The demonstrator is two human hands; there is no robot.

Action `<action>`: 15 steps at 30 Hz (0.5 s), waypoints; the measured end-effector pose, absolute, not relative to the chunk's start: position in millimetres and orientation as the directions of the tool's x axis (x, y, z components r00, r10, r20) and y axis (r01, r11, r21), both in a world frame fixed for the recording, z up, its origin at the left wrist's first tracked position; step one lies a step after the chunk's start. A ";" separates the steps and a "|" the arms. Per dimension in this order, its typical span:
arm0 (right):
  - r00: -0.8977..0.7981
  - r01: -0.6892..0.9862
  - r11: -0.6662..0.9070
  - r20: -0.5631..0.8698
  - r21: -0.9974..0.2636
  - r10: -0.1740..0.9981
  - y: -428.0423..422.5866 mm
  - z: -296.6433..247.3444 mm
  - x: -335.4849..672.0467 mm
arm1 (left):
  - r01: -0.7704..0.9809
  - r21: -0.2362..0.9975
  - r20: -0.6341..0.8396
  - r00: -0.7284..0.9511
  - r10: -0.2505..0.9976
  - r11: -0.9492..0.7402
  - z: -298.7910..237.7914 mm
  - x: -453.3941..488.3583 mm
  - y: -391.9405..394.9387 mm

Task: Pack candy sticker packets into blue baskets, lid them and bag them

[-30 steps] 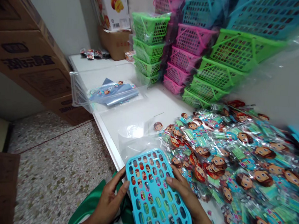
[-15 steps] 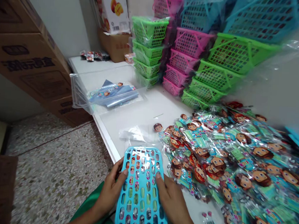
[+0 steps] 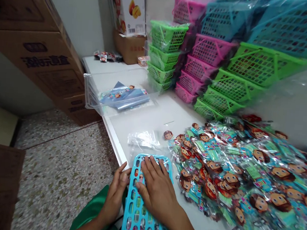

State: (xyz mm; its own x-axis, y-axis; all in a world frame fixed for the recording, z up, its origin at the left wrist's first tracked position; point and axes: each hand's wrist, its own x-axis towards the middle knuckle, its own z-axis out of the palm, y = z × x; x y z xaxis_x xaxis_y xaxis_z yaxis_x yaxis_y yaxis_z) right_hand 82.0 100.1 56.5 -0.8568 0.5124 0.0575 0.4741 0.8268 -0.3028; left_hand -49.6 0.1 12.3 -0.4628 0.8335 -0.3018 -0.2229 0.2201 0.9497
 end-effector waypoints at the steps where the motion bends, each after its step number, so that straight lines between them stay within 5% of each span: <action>1: -0.863 0.465 0.839 0.065 -0.281 0.500 96.5 56.1 84.8 | -0.204 0.953 -0.299 -0.495 0.816 0.225 11.3 -51.5 1.0; 5: -0.880 0.448 0.879 0.092 -0.165 0.466 78.7 56.3 94.9 | -0.088 0.966 -0.251 -0.555 0.793 0.245 12.2 -57.0 3.0; 9: -0.898 0.415 0.908 0.135 -0.058 0.419 65.8 53.6 106.6 | -0.109 0.961 -0.275 -0.342 0.898 0.253 17.7 -61.5 -7.2; 15: -0.887 0.362 0.923 0.256 -0.129 0.384 56.0 53.2 119.5 | -0.196 0.948 -0.313 -0.441 0.841 0.250 13.9 -69.2 3.6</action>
State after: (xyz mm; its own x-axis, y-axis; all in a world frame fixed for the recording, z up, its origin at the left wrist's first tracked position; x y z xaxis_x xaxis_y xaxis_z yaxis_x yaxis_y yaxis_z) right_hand 119.5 56.0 53.2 -0.8872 0.3836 0.2564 0.3620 0.9232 -0.1288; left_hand -69.2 3.6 13.9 -0.4408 0.8414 -0.3127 -0.1959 0.2497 0.9483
